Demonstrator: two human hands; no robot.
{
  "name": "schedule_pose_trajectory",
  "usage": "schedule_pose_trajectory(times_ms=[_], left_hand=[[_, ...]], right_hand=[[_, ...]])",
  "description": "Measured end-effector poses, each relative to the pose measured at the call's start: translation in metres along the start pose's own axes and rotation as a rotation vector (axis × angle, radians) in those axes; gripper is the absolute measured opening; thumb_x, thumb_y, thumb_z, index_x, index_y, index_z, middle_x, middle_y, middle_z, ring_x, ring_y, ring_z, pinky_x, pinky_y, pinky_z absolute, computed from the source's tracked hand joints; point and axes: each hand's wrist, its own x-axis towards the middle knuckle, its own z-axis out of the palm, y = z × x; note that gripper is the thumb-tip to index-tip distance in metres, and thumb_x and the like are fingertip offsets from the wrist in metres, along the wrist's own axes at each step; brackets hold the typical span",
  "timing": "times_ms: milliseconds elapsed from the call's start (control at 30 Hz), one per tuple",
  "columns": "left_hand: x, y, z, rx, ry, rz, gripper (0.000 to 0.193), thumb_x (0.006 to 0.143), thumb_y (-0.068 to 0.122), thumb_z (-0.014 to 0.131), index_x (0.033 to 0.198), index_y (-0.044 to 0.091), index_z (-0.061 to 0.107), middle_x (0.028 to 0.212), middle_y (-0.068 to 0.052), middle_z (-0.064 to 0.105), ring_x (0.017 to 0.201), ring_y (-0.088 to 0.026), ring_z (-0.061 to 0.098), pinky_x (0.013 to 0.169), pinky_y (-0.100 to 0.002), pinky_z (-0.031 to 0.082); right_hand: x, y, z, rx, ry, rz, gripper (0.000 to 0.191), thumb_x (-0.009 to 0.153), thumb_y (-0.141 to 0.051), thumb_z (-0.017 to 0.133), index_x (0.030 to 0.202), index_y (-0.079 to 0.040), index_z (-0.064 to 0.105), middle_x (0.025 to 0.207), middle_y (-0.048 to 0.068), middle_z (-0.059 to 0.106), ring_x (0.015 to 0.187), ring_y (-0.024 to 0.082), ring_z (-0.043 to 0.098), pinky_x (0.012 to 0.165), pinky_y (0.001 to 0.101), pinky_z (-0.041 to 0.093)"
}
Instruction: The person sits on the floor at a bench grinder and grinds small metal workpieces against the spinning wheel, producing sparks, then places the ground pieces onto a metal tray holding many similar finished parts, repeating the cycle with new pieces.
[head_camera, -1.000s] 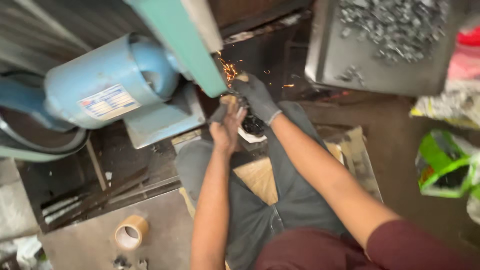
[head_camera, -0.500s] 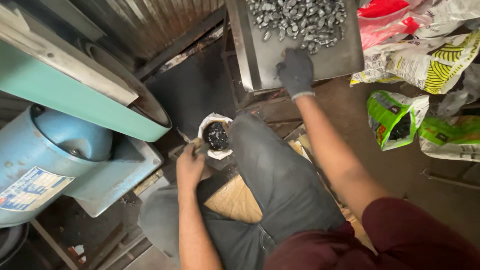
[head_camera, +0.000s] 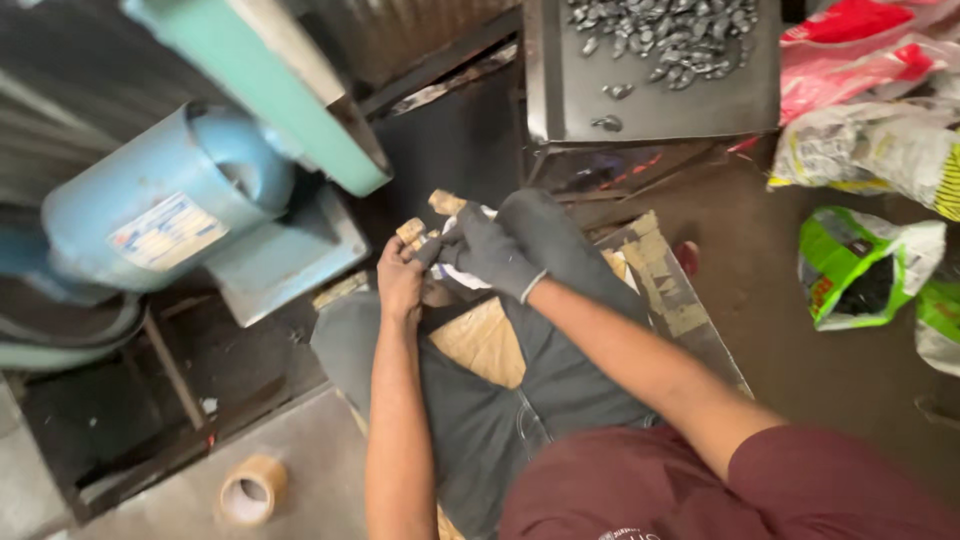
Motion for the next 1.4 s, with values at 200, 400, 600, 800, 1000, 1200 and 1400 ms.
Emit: schedule_pose_trajectory(times_ms=[200,400,600,800,1000,1200,1400], left_hand=[[-0.007,0.012,-0.006,0.114,0.075,0.385,0.05,0.082,-0.008,0.071,0.131,-0.004,0.059,0.116,-0.009,0.073,0.106,-0.016,0.069,0.092,-0.026,0.054],[-0.001,0.009,-0.016,0.469,0.299,0.109,0.027,0.095,0.024,0.077,0.106,-0.001,0.078,0.095,-0.012,0.075,0.087,-0.015,0.064,0.083,-0.031,0.053],[0.007,0.002,-0.019,-0.183,0.031,0.092,0.044,0.099,0.034,0.057,0.13,0.005,0.066,0.118,-0.002,0.063,0.106,-0.011,0.058,0.088,-0.029,0.047],[0.011,-0.002,-0.017,-0.458,-0.017,0.048,0.044,0.096,0.031,0.061,0.134,0.007,0.065,0.118,0.0,0.068,0.093,-0.009,0.058,0.075,-0.025,0.044],[0.011,-0.001,-0.014,0.303,0.228,0.305,0.033,0.084,0.01,0.066,0.114,-0.003,0.067,0.094,-0.005,0.071,0.081,-0.008,0.062,0.071,-0.025,0.05],[0.01,0.001,-0.01,0.269,0.104,0.024,0.017,0.091,0.017,0.068,0.092,0.0,0.075,0.07,0.0,0.069,0.061,-0.009,0.059,0.056,-0.027,0.045],[0.017,-0.014,-0.013,0.613,0.327,0.135,0.033,0.095,0.018,0.061,0.113,-0.008,0.069,0.101,-0.022,0.065,0.094,-0.027,0.058,0.085,-0.038,0.048]], right_hand=[[0.033,-0.009,-0.026,0.128,-0.336,-0.399,0.022,0.099,-0.024,0.069,0.114,-0.008,0.072,0.102,0.013,0.075,0.095,0.026,0.073,0.081,0.0381,0.057],[0.044,-0.014,0.006,0.28,-0.348,0.018,0.026,0.101,-0.028,0.063,0.111,-0.006,0.071,0.085,0.009,0.071,0.076,0.014,0.065,0.067,0.0335,0.051],[0.094,0.021,0.033,0.307,-0.33,0.165,0.026,0.099,-0.027,0.063,0.104,-0.004,0.073,0.075,0.002,0.07,0.068,0.007,0.061,0.06,0.0284,0.051],[0.111,0.02,0.031,0.258,-0.28,0.305,0.027,0.098,-0.028,0.067,0.101,-0.003,0.076,0.075,0.008,0.071,0.064,0.017,0.063,0.061,0.0368,0.052],[0.075,0.028,0.013,0.031,-0.205,-0.105,0.036,0.081,-0.021,0.083,0.11,-0.002,0.072,0.099,0.008,0.074,0.088,0.019,0.073,0.077,0.0332,0.056],[0.057,0.016,-0.005,0.639,-0.293,-0.089,0.026,0.1,-0.018,0.075,0.119,-0.001,0.069,0.113,0.002,0.072,0.106,0.011,0.066,0.092,0.0277,0.055],[0.071,0.009,0.007,0.681,-0.197,0.337,0.026,0.1,-0.024,0.066,0.117,-0.006,0.071,0.083,0.002,0.067,0.065,0.006,0.061,0.057,0.0211,0.049]])
